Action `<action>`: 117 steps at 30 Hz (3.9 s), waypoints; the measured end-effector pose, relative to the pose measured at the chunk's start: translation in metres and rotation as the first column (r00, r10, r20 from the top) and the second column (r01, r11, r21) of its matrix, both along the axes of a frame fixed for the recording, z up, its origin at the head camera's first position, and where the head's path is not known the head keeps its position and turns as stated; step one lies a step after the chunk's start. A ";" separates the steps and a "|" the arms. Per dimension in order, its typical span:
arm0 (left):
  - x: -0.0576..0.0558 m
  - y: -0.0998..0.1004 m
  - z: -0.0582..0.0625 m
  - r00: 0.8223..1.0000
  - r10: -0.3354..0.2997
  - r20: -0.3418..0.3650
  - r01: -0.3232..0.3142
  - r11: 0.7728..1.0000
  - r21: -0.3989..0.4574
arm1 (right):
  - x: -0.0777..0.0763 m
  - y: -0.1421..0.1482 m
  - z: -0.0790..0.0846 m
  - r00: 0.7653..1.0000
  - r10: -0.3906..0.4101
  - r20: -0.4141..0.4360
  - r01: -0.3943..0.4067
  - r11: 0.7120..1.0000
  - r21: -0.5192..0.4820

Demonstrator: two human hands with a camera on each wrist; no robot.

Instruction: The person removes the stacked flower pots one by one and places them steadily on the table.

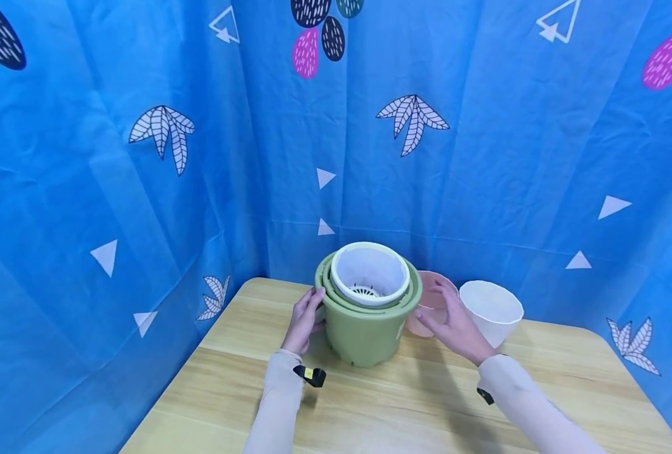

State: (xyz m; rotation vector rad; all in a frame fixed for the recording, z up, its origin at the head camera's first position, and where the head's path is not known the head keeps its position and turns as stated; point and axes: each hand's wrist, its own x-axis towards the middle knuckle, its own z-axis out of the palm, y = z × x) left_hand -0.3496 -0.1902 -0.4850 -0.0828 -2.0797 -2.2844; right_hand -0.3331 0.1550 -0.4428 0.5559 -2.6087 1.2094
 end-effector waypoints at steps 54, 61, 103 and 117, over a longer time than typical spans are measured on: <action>0.000 -0.001 -0.003 1.000 -0.001 -0.004 0.001 1.000 -0.017 | 0.002 -0.039 0.024 0.994 0.018 -0.107 -0.012 0.999 0.053; 0.000 -0.001 -0.003 1.000 0.002 -0.008 -0.002 1.000 -0.017 | 0.003 -0.040 0.019 0.996 -0.020 -0.090 0.027 0.997 0.068; -0.005 -0.001 -0.005 1.000 0.002 -0.012 -0.002 1.000 -0.008 | -0.010 -0.041 0.024 0.998 0.067 -0.016 -0.066 0.997 0.043; -0.005 0.000 -0.005 1.000 0.000 -0.015 0.000 1.000 0.014 | -0.018 -0.047 0.042 0.987 0.112 0.117 -0.102 0.991 -0.091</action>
